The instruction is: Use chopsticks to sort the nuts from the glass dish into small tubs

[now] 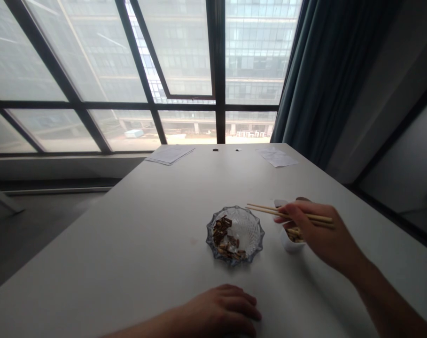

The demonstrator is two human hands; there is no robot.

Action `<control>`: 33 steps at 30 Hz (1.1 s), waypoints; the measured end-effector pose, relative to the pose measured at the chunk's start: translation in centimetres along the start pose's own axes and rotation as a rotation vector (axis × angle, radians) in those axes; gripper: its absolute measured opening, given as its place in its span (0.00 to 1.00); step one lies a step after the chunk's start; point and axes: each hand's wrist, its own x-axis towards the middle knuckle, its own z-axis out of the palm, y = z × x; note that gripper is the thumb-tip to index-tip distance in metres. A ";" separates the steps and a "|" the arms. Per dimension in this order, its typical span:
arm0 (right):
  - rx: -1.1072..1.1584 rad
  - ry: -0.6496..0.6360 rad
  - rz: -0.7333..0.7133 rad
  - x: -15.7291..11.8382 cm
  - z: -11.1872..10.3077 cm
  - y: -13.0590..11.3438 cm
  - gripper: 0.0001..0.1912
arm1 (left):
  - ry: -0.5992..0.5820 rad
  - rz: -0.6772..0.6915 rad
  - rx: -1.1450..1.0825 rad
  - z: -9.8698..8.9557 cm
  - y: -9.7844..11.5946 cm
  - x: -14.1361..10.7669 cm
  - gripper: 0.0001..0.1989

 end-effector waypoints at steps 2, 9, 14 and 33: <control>0.033 -0.114 -0.065 0.0 1.8 0.6 0.23 | 0.001 -0.010 0.001 0.0 0.0 0.0 0.11; 0.029 -0.281 -0.171 -0.5 5.8 2.6 0.20 | 0.012 -0.007 0.004 0.2 0.0 -0.1 0.11; 0.065 -0.295 -0.168 -0.5 6.5 3.6 0.20 | 0.007 -0.007 -0.004 0.5 -0.4 -0.3 0.12; 0.073 -0.213 -0.098 -0.4 5.7 2.7 0.24 | 0.021 -0.002 -0.021 1.3 -1.4 -0.5 0.11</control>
